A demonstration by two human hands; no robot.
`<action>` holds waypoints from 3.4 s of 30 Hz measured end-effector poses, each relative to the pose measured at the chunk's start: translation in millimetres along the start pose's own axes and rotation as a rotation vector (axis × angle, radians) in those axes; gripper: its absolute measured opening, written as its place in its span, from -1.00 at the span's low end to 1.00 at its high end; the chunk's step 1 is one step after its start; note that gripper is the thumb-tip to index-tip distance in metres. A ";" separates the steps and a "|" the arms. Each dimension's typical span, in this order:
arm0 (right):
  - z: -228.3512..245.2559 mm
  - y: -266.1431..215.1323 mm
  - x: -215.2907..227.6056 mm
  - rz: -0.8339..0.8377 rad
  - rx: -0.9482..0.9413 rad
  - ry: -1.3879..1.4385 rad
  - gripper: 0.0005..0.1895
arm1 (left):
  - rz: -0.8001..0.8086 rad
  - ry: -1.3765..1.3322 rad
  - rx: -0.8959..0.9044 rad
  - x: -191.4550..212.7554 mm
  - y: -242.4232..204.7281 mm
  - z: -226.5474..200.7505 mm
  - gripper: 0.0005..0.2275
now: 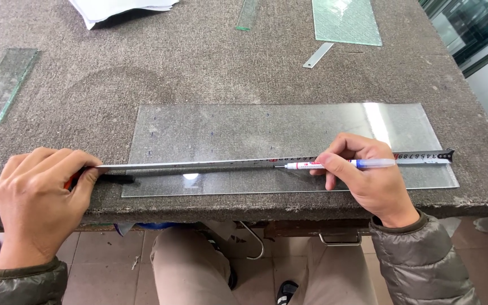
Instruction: Using a tape measure and a marker to mark specific points on a glass pane for layout or cutting.
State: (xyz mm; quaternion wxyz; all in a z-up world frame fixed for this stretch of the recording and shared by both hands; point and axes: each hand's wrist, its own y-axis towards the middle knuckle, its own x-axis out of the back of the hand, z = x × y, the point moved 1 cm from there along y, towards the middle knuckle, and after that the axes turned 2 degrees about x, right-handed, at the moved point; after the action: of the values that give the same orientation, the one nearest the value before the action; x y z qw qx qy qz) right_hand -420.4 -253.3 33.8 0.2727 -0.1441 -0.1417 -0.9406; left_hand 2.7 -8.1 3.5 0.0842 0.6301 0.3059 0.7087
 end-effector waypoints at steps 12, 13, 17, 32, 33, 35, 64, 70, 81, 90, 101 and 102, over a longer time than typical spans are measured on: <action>-1.4 0.7 2.6 0.014 -0.020 0.095 -0.79 | 0.012 -0.007 -0.002 1.9 4.4 -1.2 -0.89; -2.6 0.2 3.5 0.014 -0.015 0.095 -0.79 | 0.007 -0.005 -0.001 2.4 5.6 -1.7 -0.89; -7.1 3.5 2.8 0.049 -0.030 0.223 -0.80 | 0.075 -0.041 0.027 5.2 11.4 -0.6 -0.92; 21.6 19.9 -58.6 0.266 0.140 0.279 -0.68 | 0.205 -0.102 0.096 8.2 19.4 -4.7 -0.92; 17.0 19.9 -60.8 0.264 0.165 0.342 -0.72 | 0.185 -0.102 0.088 8.3 18.0 -5.7 -0.90; 3.2 16.7 -56.5 0.205 0.147 0.447 -0.53 | 0.174 -0.100 0.084 5.4 16.8 -4.3 -0.90; 27.0 7.5 -63.9 0.122 0.084 -0.068 -0.80 | 0.128 -0.093 0.040 7.6 15.7 -6.0 -0.88; 20.9 7.9 -63.3 0.126 0.035 -0.099 -0.80 | 0.083 -0.100 0.024 7.4 14.5 -5.8 -0.87; 21.9 8.7 -65.1 0.120 0.021 -0.121 -0.80 | 0.077 -0.111 0.031 9.0 14.6 -7.1 -0.87; 22.0 8.7 -65.5 0.125 0.035 -0.125 -0.81 | 0.081 -0.115 0.030 8.9 14.4 -6.8 -0.87; 21.5 9.0 -66.1 0.122 0.040 -0.132 -0.80 | 0.072 -0.115 0.021 9.8 15.3 -7.8 -0.87; 20.9 8.8 -66.2 0.117 0.027 -0.123 -0.80 | 0.074 -0.117 0.021 9.9 15.6 -7.8 -0.88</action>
State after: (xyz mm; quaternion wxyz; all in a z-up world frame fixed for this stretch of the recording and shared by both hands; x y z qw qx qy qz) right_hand -357.8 -221.9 31.6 0.3198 -0.2058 -0.1622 -0.9105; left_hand -2.4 -18.1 20.2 0.0690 0.6821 0.2845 0.6701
